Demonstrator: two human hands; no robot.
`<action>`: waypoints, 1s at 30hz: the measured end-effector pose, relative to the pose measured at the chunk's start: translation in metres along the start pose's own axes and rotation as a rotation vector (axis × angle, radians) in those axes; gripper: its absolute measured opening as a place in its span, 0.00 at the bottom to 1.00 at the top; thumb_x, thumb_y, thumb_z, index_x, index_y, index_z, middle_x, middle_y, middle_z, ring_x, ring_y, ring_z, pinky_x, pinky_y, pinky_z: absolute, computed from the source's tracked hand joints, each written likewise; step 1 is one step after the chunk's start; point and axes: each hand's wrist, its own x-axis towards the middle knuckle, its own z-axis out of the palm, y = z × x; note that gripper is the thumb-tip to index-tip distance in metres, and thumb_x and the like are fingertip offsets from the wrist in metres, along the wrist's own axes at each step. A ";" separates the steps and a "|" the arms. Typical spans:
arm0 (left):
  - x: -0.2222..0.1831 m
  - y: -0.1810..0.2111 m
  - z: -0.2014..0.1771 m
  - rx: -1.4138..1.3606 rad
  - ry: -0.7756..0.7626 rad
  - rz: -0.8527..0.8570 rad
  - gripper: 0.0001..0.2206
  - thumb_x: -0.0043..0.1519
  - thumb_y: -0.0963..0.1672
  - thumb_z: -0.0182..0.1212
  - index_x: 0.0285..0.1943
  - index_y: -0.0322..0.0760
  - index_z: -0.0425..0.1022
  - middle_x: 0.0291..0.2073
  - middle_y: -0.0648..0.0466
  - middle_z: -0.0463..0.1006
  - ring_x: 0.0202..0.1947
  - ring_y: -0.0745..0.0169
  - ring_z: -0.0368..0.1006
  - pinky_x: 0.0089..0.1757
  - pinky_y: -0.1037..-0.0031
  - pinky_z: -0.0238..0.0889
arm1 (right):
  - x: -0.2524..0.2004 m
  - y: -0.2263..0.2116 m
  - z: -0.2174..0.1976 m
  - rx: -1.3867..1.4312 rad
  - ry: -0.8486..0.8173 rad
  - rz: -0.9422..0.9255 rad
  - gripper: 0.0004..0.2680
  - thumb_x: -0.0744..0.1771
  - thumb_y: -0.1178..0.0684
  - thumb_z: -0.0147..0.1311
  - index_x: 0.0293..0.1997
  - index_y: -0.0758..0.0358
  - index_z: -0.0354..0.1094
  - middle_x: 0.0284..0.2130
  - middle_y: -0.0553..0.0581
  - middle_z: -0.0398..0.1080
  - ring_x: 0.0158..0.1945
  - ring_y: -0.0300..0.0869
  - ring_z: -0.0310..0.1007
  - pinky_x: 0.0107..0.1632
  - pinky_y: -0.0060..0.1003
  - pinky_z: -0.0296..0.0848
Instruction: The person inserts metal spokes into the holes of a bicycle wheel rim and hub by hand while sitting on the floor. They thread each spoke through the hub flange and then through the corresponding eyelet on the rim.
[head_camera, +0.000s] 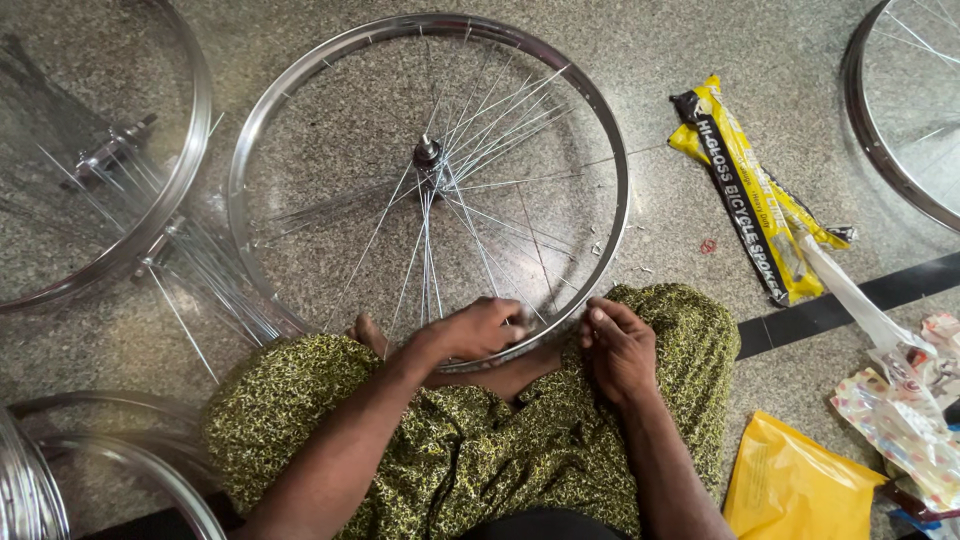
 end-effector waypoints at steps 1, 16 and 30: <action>0.000 -0.001 0.002 -0.011 0.001 -0.048 0.11 0.69 0.45 0.49 0.53 0.37 0.72 0.32 0.54 0.75 0.22 0.71 0.68 0.25 0.78 0.67 | 0.000 0.000 0.002 -0.013 0.009 -0.004 0.05 0.68 0.64 0.53 0.45 0.69 0.74 0.33 0.59 0.75 0.30 0.38 0.74 0.34 0.29 0.76; -0.061 0.060 -0.015 0.143 0.285 -0.415 0.22 0.68 0.48 0.55 0.64 0.27 0.64 0.23 0.56 0.73 0.16 0.69 0.64 0.19 0.77 0.59 | -0.034 -0.010 0.070 -0.436 0.246 0.072 0.04 0.66 0.67 0.54 0.34 0.65 0.70 0.30 0.57 0.73 0.28 0.38 0.70 0.30 0.33 0.75; -0.005 0.035 0.017 -0.724 0.501 -0.349 0.08 0.63 0.40 0.61 0.46 0.32 0.67 0.30 0.46 0.75 0.25 0.58 0.74 0.25 0.74 0.70 | -0.039 0.032 0.069 -0.456 0.214 0.017 0.07 0.63 0.69 0.54 0.31 0.62 0.67 0.30 0.56 0.72 0.28 0.38 0.70 0.33 0.33 0.80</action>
